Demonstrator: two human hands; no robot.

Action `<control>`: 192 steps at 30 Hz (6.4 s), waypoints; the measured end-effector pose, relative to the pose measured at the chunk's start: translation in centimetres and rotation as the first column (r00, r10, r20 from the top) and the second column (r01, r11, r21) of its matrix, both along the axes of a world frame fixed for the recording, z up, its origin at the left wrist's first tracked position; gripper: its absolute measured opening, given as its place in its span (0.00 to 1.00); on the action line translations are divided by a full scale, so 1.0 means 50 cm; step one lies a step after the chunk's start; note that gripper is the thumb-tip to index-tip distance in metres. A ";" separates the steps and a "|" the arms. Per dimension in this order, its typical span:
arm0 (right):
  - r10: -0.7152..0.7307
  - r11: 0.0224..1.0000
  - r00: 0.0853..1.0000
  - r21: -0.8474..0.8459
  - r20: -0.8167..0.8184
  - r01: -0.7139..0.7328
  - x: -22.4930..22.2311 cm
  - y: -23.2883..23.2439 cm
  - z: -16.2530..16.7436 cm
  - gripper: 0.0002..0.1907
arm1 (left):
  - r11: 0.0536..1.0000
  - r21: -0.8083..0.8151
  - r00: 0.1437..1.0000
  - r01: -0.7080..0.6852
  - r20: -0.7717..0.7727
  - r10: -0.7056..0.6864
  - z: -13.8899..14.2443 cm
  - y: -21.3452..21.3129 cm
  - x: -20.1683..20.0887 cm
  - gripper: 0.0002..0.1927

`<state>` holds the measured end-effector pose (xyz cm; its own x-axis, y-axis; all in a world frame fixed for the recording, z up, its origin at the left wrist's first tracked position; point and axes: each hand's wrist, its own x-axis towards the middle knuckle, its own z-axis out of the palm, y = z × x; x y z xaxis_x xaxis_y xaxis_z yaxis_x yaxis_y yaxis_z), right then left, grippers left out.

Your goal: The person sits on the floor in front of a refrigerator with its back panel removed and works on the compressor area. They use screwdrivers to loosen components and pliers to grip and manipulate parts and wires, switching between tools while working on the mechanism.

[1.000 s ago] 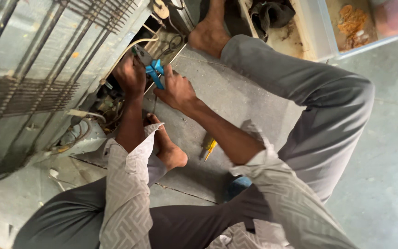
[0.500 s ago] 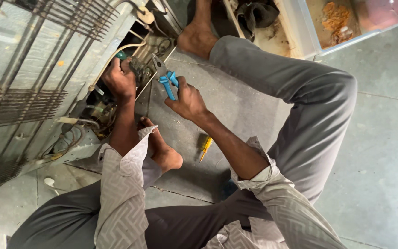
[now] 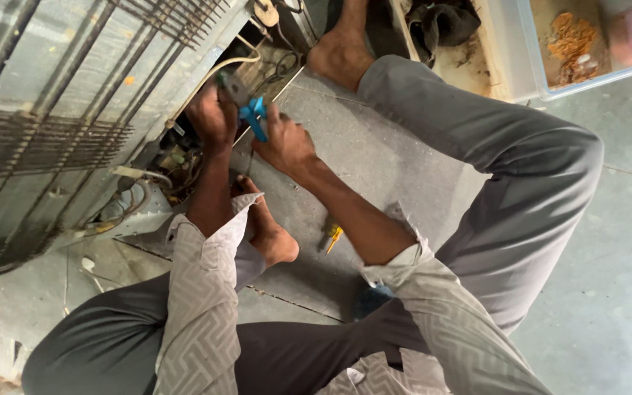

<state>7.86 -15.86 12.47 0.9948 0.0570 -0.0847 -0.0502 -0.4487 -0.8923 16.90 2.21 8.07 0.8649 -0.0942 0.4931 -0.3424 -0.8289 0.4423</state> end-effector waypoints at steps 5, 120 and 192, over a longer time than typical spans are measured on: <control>-0.120 0.991 0.992 0.047 -0.043 0.122 -0.039 -0.056 -0.016 0.35 | 0.996 0.023 0.995 0.080 0.063 -0.082 0.023 -0.012 -0.010 0.16; -0.070 0.997 0.995 -0.051 -0.072 0.066 -0.074 -0.104 -0.028 0.32 | 0.989 0.111 0.983 -0.101 0.164 0.082 -0.031 -0.001 0.010 0.14; -0.215 0.968 0.919 -0.195 -0.329 0.156 -0.079 -0.176 -0.130 0.33 | 0.903 -0.393 0.965 -0.173 0.118 0.236 -0.033 -0.004 0.035 0.20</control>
